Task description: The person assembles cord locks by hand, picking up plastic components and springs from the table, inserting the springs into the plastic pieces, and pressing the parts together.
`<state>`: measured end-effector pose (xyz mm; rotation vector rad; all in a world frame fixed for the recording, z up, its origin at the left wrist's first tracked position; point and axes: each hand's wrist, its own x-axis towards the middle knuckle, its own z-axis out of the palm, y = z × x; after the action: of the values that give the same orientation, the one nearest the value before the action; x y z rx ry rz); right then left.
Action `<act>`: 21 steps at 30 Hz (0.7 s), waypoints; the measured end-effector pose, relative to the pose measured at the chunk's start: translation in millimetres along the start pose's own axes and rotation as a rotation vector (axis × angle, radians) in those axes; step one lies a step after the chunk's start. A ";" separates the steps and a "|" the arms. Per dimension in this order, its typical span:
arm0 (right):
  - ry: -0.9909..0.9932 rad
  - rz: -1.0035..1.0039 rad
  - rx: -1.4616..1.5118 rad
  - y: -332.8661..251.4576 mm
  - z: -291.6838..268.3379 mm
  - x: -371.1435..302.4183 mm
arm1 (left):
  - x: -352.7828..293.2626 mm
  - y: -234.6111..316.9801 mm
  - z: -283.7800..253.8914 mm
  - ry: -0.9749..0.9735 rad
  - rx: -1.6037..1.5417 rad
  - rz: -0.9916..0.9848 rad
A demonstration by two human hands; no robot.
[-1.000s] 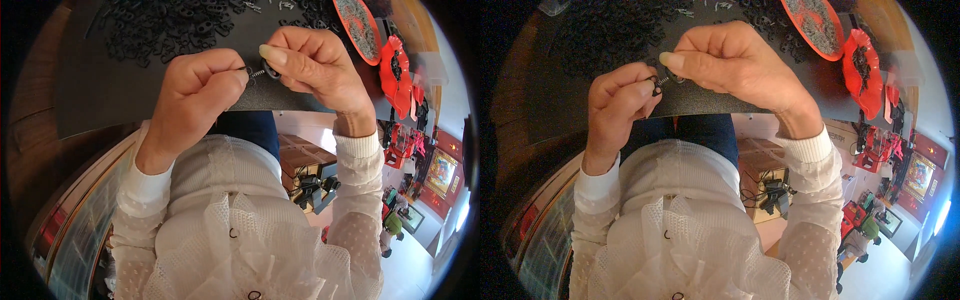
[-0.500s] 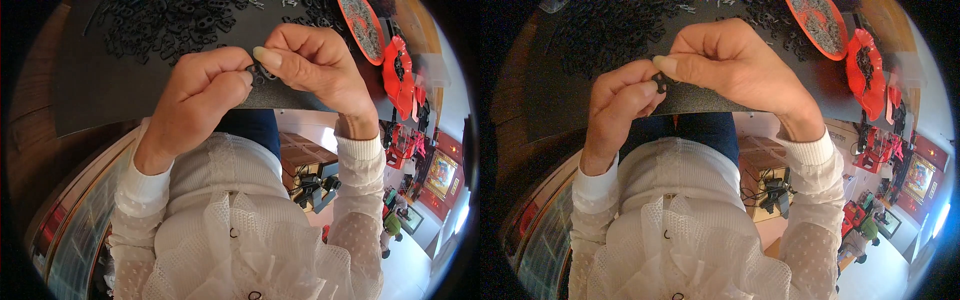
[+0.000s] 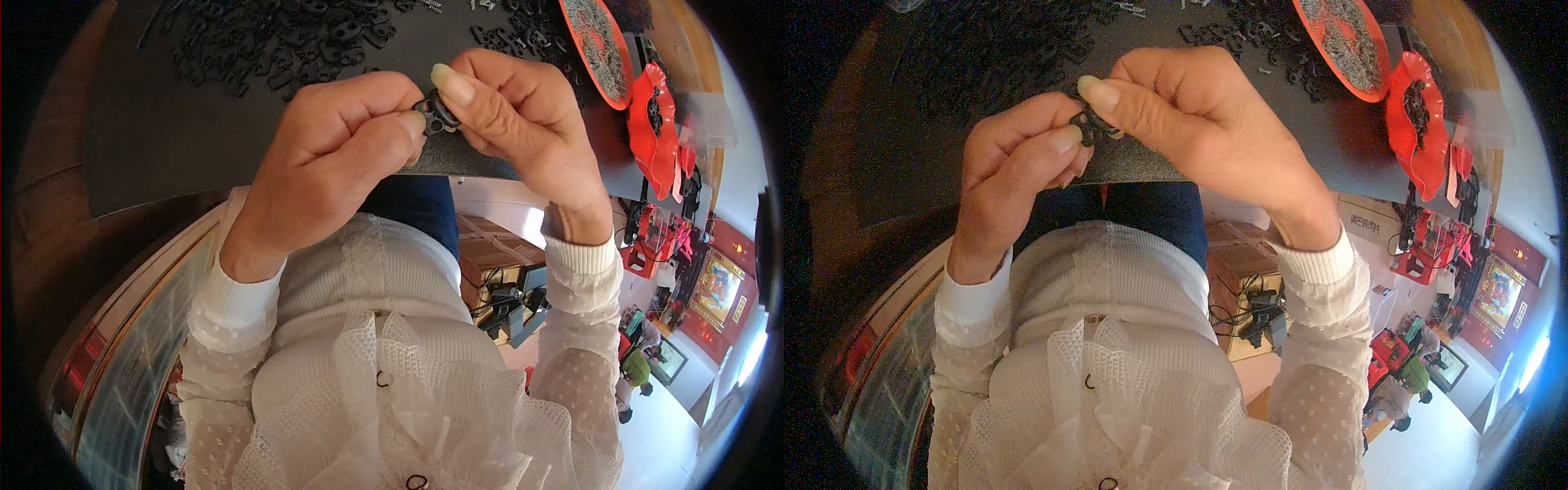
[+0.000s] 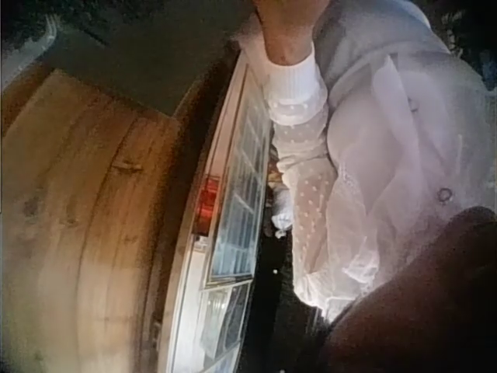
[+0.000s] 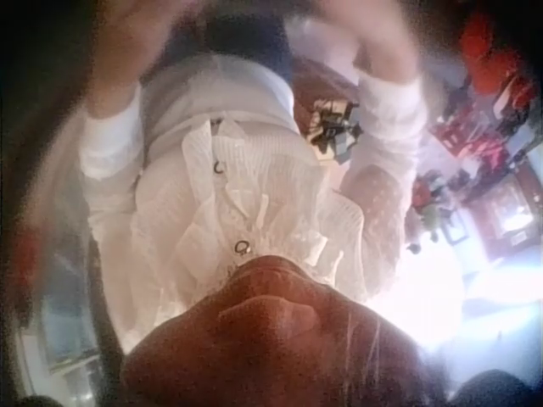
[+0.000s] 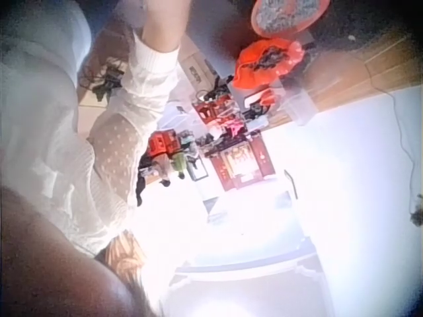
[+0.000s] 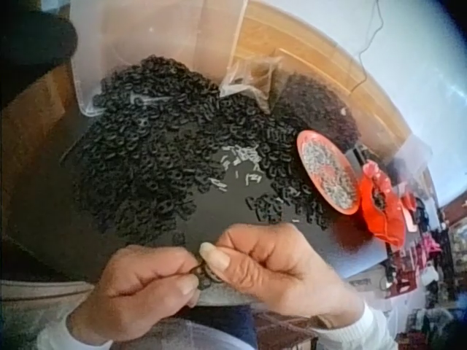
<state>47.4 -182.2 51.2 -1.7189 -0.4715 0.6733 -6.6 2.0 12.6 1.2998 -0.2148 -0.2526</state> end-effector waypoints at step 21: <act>0.268 -0.736 -0.907 6.4 13.2 1.3 | 2.5 2.8 1.2 0.102 -0.106 -0.050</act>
<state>39.5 -173.2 42.6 -2.1905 -1.2565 -0.3775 -4.4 0.9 15.6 1.2100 -0.0811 -0.2370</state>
